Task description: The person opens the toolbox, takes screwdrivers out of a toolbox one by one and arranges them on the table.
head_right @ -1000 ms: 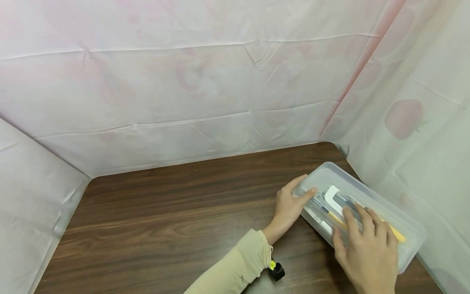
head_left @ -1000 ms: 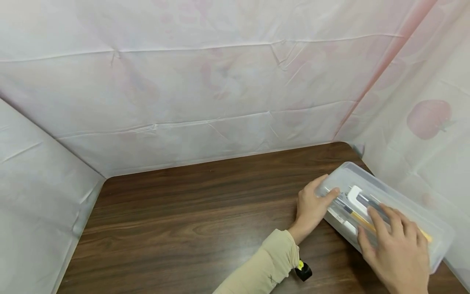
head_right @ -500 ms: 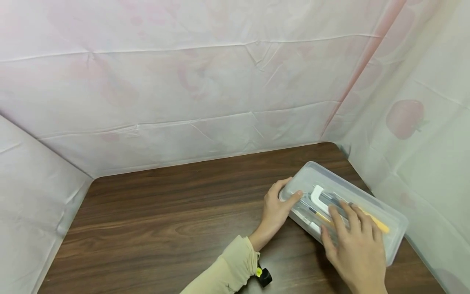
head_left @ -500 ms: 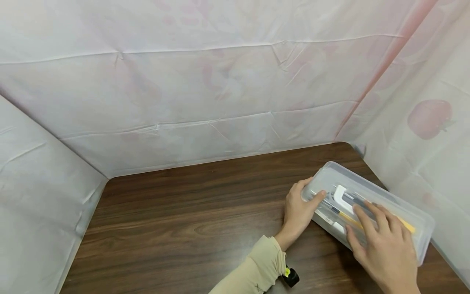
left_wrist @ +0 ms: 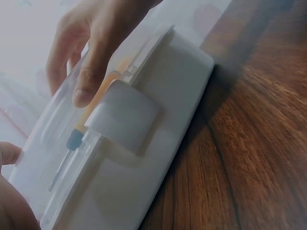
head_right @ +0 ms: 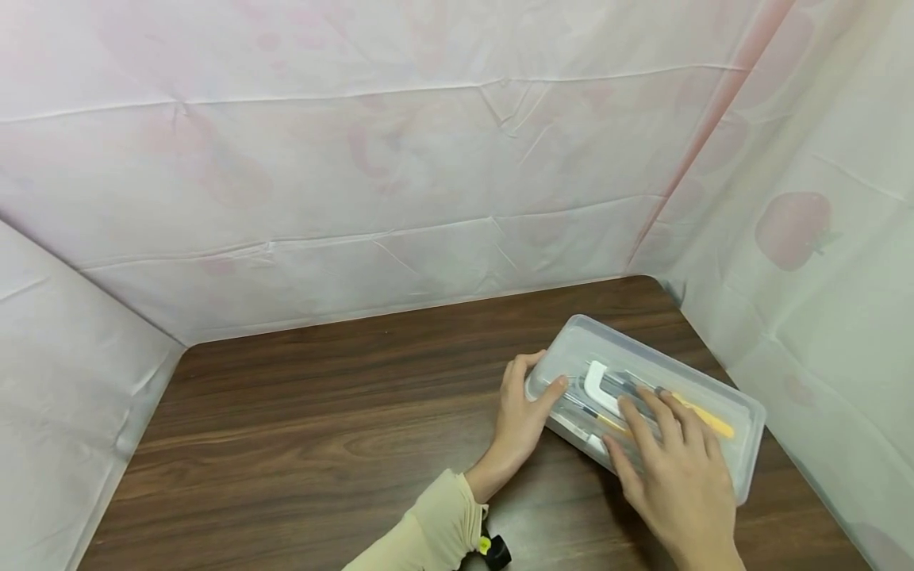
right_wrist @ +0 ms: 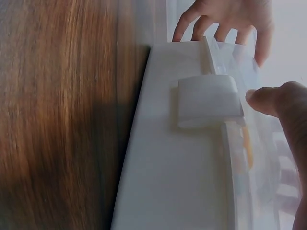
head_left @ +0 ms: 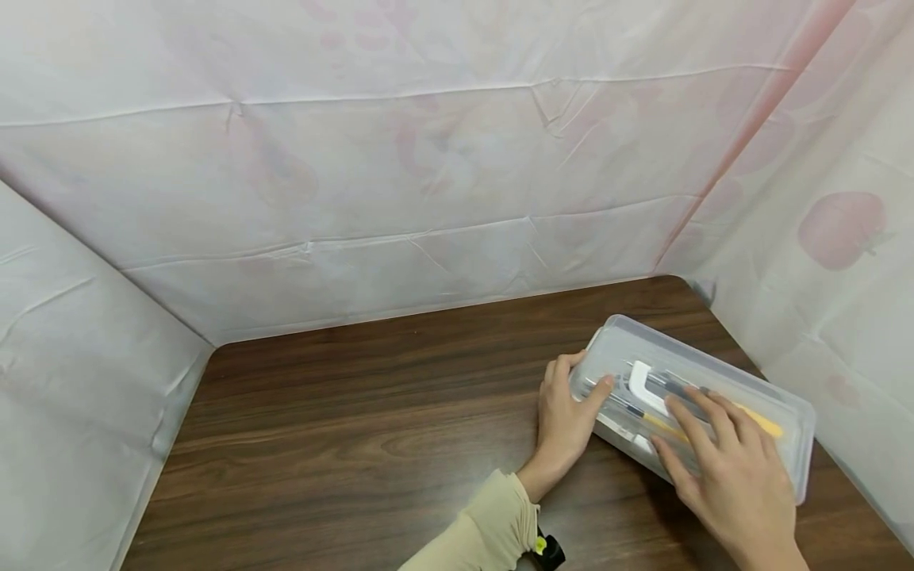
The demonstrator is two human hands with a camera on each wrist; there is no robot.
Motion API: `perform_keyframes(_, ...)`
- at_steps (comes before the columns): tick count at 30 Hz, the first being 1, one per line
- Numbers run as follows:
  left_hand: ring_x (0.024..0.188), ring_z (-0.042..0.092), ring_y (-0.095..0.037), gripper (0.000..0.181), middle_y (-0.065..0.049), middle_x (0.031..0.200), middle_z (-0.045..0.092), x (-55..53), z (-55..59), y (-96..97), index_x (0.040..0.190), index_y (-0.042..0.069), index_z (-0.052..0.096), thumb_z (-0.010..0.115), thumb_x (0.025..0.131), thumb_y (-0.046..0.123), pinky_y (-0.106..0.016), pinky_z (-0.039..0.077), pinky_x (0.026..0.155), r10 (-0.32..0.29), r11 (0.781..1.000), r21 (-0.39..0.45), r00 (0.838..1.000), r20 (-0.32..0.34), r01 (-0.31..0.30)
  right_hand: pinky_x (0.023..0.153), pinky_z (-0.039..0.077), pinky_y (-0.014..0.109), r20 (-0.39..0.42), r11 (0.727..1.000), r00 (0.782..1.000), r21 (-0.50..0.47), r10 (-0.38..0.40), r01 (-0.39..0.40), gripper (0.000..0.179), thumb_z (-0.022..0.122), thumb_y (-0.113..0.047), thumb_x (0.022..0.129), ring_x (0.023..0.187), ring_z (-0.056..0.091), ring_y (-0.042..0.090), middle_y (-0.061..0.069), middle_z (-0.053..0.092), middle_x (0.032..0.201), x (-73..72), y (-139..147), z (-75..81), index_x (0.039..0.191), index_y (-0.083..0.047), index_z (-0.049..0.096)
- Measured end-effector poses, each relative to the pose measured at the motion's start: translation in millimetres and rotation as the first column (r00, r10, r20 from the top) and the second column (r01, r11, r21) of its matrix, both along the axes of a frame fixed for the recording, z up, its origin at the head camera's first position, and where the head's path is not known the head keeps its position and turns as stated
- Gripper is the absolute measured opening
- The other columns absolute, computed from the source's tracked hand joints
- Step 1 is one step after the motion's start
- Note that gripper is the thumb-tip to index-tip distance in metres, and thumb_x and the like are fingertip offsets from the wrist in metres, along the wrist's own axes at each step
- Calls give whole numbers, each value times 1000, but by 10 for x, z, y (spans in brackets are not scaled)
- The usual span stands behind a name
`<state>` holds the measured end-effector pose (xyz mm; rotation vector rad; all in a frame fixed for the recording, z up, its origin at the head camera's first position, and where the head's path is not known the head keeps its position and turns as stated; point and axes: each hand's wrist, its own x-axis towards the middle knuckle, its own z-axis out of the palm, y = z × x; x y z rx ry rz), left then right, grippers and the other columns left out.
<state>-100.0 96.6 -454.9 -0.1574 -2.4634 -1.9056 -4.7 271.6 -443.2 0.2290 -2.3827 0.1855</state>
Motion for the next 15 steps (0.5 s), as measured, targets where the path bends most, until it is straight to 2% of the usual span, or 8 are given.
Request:
perform_keyframes(7, 123, 55, -15, 50, 10, 133, 62, 67, -12, -147, 137, 31, 63, 74, 92, 49, -38, 45, 103, 43, 999, -13, 999, 22, -43, 90, 51, 65, -7, 999, 999, -20, 46, -46, 73, 43, -70, 102, 120, 61, 47, 19, 69, 133, -68, -88, -46, 128, -9, 73)
perform_keyframes(15, 125, 56, -16, 50, 11, 132, 61, 148, -23, -296, 137, 29, 62, 73, 93, 50, -41, 45, 105, 97, 995, -14, 995, -11, -98, 86, 55, 61, -22, 998, 997, -11, 69, -69, 73, 42, -72, 102, 120, 62, 44, 13, 70, 133, -139, -194, -68, 129, -12, 74)
